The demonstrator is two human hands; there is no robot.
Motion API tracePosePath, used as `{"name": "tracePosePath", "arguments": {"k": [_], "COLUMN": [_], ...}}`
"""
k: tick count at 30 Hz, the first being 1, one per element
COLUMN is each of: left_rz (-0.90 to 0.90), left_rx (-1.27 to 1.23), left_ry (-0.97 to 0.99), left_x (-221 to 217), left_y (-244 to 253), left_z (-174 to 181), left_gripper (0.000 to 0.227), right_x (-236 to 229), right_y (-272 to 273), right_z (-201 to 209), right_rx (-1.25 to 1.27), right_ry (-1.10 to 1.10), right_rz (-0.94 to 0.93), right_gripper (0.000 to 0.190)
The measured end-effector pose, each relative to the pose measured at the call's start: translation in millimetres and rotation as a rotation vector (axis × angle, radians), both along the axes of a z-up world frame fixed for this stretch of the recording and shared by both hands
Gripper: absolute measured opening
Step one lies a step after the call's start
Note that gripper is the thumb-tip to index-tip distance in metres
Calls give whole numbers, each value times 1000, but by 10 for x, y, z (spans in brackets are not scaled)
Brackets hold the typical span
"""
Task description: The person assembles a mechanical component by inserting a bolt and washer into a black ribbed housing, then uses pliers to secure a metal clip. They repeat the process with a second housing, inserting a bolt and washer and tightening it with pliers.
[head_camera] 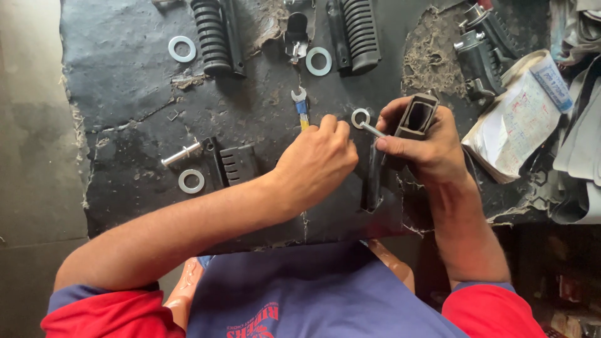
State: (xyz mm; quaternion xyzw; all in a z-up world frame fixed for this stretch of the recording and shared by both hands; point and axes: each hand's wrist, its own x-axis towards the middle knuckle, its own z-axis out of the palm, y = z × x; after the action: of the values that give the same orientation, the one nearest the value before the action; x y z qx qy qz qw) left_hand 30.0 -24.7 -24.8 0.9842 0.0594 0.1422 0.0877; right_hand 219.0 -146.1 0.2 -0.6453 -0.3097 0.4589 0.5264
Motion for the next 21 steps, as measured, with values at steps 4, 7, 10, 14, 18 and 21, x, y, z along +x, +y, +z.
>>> {"name": "tracePosePath", "arguments": {"k": [4, 7, 10, 14, 18, 21], "left_rz": [-7, 61, 32, 63, 141, 209], "left_rx": [-17, -38, -78, -135, -697, -1380], "left_ry": [51, -96, 13, -61, -484, -290], "left_x": [29, 69, 83, 32, -115, -184], "left_y": [7, 25, 45, 112, 195, 260], "left_z": [-34, -53, -41, -38, 161, 209], "left_gripper": [10, 22, 23, 29, 24, 21], "right_x": [4, 21, 20, 30, -19, -153], "right_y": [-25, -40, -24, -21, -80, -93], "right_z": [-8, -37, -11, -20, -63, -26], "right_rx": [-15, 16, 41, 89, 169, 179], "right_ry": [-62, -49, 0, 136, -82, -233], "right_rz": [7, -1, -11, -100, -127, -120], "right_gripper": [38, 37, 36, 30, 23, 25]}}
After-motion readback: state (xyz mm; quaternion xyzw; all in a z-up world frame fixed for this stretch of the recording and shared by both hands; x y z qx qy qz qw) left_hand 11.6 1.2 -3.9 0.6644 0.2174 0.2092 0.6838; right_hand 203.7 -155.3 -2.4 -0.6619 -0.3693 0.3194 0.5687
